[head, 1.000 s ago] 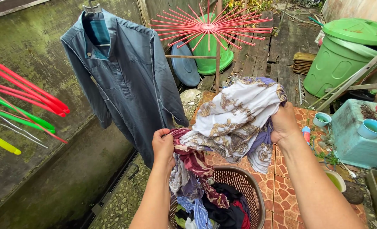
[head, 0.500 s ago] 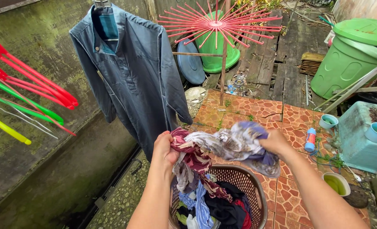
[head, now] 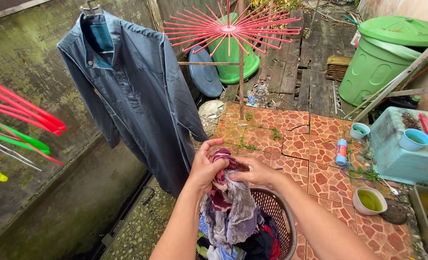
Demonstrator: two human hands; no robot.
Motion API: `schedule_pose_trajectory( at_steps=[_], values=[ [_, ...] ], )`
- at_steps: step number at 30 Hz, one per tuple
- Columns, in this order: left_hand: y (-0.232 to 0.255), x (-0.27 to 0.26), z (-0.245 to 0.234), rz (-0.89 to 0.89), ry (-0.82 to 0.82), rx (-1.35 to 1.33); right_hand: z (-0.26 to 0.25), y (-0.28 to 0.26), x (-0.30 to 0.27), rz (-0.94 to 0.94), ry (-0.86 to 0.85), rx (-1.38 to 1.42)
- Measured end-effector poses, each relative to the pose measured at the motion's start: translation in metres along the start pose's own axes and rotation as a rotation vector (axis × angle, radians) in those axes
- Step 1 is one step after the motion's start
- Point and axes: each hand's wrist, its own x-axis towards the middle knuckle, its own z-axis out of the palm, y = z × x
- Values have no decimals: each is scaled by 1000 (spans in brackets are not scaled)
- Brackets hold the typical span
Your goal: Hanging wet clothes onto plastic hangers and placing them on an outdoor drying rack.
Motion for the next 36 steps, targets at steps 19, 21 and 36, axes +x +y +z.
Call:
schedule_pose_trajectory(
  at_steps=[19,21,36],
  values=[
    [-73,-46,-10,241,240,-44,25,4,3,-283,409,197],
    [-56,-45,-15,82,155,-204,21,-3,-5,17,440,242],
    [-33,-9,-14,-105,189,-117,-6,-32,-30,-297,946,-568]
  ],
)
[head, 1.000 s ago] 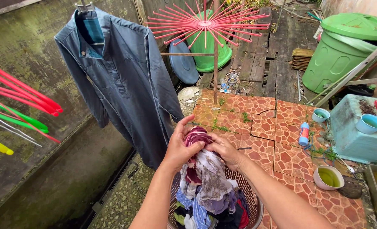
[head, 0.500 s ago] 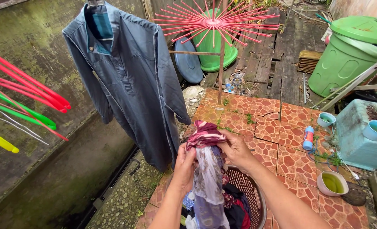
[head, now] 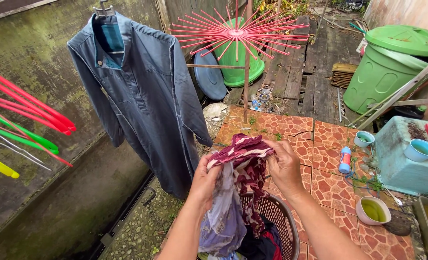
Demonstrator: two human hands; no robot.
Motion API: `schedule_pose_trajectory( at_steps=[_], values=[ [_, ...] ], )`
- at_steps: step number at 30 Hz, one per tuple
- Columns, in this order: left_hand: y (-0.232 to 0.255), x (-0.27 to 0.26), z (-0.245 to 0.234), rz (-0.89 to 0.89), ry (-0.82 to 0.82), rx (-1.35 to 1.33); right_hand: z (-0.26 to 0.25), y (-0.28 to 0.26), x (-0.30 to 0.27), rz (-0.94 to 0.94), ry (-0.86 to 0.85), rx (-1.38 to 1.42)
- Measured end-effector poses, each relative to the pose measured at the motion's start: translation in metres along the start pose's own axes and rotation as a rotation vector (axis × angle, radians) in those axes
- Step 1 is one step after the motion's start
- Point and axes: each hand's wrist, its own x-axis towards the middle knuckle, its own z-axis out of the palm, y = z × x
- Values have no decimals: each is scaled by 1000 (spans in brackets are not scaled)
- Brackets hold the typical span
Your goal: Hanging wet clothes onto plastic hangers and placing them on an outdoor drying rack.
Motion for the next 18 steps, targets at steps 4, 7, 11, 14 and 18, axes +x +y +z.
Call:
schedule_pose_trajectory(
  at_steps=[4,7,11,14,18],
  values=[
    [-2,-4,0,440,75,473,17,42,3,-68,-15,306],
    [35,-26,22,558,142,1003,8,49,12,170,-233,543],
    [71,-43,39,633,207,1327,-26,-11,37,64,-76,395],
    [98,-42,52,1120,321,1245,-41,-40,43,-328,194,188],
    [105,-16,33,843,145,539,-19,10,33,68,-288,279]
  ],
)
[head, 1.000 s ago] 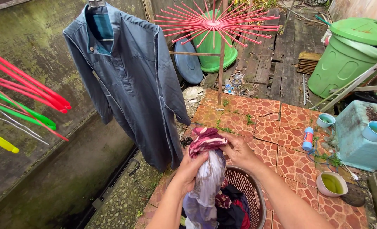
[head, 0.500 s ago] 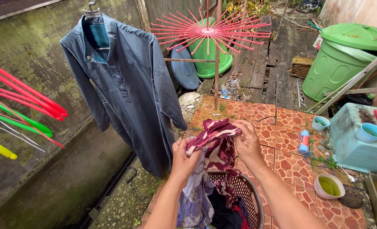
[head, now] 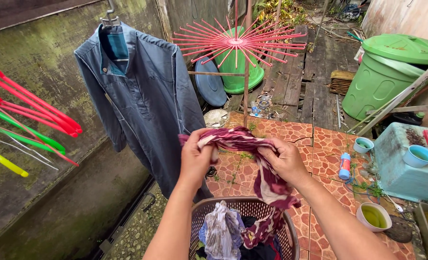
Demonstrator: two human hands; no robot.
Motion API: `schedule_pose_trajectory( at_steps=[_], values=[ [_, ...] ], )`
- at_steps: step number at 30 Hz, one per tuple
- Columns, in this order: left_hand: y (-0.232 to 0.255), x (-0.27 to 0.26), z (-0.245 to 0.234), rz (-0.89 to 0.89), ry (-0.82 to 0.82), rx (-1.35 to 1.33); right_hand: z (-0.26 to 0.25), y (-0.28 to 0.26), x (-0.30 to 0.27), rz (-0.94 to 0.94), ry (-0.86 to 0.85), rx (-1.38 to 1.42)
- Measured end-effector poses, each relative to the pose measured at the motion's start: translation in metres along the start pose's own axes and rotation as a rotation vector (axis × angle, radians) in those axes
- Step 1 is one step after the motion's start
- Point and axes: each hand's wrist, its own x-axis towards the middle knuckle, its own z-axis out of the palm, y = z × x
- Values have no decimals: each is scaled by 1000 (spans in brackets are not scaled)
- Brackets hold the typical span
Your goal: Hanging wet clothes onto plastic hangers and placing them on an outdoor drying rack.
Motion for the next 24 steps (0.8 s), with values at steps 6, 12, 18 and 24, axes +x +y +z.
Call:
schedule_pose_trajectory(
  at_steps=[6,12,18,24],
  values=[
    [-64,11,-17,-525,-4,-485,0,9,2,-181,40,-111],
    [-18,-12,-2,355,454,587,17,-1,9,197,-56,274],
    [-42,-70,26,-440,-629,284,39,-45,25,-107,-213,156],
    [-34,-64,25,-496,-323,-466,28,-61,29,287,-406,283]
  ],
)
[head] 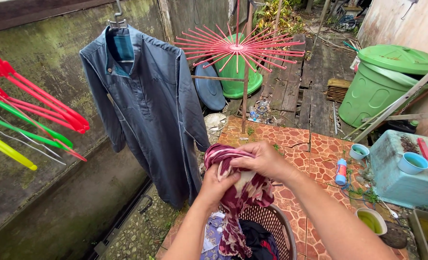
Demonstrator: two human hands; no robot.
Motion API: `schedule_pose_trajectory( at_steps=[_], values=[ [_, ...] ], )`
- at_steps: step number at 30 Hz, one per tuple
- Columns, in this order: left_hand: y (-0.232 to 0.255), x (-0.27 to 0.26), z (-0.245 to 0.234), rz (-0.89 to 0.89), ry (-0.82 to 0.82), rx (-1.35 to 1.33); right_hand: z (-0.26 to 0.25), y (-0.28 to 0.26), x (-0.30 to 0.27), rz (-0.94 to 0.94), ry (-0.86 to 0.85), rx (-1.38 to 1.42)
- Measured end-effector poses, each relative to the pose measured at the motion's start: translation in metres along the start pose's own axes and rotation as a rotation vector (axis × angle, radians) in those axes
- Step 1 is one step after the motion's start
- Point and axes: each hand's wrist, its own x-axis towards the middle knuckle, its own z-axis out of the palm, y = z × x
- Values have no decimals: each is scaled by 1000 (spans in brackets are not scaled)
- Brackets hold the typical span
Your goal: Hanging wet clothes onto plastic hangers and placing them on an outdoor drying rack.
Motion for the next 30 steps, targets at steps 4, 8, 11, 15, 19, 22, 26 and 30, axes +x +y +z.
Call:
schedule_pose_trajectory(
  at_steps=[4,8,11,15,19,22,26,30],
  values=[
    [-11,9,-44,-185,-27,-213,-58,-8,-11,211,50,-294],
    [-9,15,-86,-134,73,193,-89,-13,-21,311,240,-495],
    [-2,12,-127,-65,281,488,-115,-8,-35,293,429,-392],
    [23,-6,-172,136,442,1080,-172,35,-50,115,672,-58],
    [-2,-7,-199,165,413,1205,-165,9,-53,-33,716,10],
    [-27,-7,-210,151,340,1059,-159,-23,-48,-20,756,234],
    [-35,-6,-196,-50,278,317,-189,-3,-33,46,716,334],
    [2,-10,-149,-379,263,-135,-206,-27,-28,165,540,289]
  ],
)
